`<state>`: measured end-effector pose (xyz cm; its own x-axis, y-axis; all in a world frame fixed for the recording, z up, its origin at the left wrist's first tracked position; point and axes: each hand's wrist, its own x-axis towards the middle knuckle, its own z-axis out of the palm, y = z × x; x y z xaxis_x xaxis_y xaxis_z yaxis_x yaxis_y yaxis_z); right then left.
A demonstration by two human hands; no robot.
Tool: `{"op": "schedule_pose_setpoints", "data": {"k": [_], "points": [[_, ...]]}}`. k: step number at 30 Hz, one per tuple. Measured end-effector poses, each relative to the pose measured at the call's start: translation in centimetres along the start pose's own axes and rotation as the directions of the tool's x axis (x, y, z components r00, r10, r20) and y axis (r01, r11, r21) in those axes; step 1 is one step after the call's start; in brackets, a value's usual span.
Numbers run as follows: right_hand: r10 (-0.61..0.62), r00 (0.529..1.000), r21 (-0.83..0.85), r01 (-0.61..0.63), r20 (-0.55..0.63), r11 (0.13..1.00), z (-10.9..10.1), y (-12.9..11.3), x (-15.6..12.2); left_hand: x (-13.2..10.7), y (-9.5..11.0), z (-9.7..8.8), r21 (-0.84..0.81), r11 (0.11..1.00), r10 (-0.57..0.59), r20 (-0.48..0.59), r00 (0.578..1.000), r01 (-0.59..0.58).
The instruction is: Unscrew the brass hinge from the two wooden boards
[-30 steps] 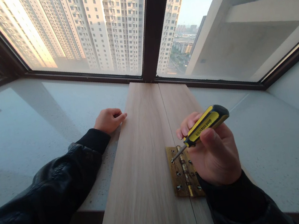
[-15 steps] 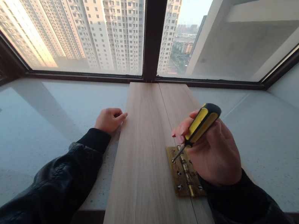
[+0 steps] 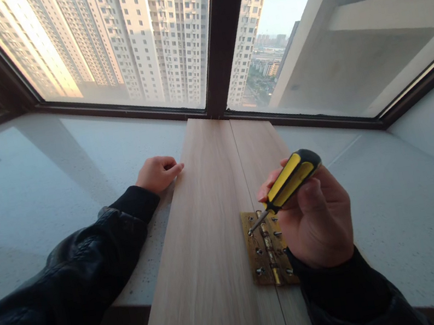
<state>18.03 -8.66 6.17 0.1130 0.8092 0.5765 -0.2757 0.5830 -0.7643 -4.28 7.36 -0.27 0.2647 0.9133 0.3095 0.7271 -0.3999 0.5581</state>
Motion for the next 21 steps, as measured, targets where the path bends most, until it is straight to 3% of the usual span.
{"op": "schedule_pose_setpoints", "data": {"k": [7, 21], "points": [[0.081, 0.995, 0.126, -0.087, 0.050, 0.988, 0.46, -0.08, 0.07, -0.01, 0.10, -0.01, 0.000, 1.000, -0.001, 0.003, 1.000, 0.001], [0.034, 0.999, 0.036, -0.035, 0.022, 0.999, 0.24, -0.54, 0.10, -0.06, 0.01, 0.04, 0.006, 1.000, 0.008, 0.002, 1.000, -0.008]]}}
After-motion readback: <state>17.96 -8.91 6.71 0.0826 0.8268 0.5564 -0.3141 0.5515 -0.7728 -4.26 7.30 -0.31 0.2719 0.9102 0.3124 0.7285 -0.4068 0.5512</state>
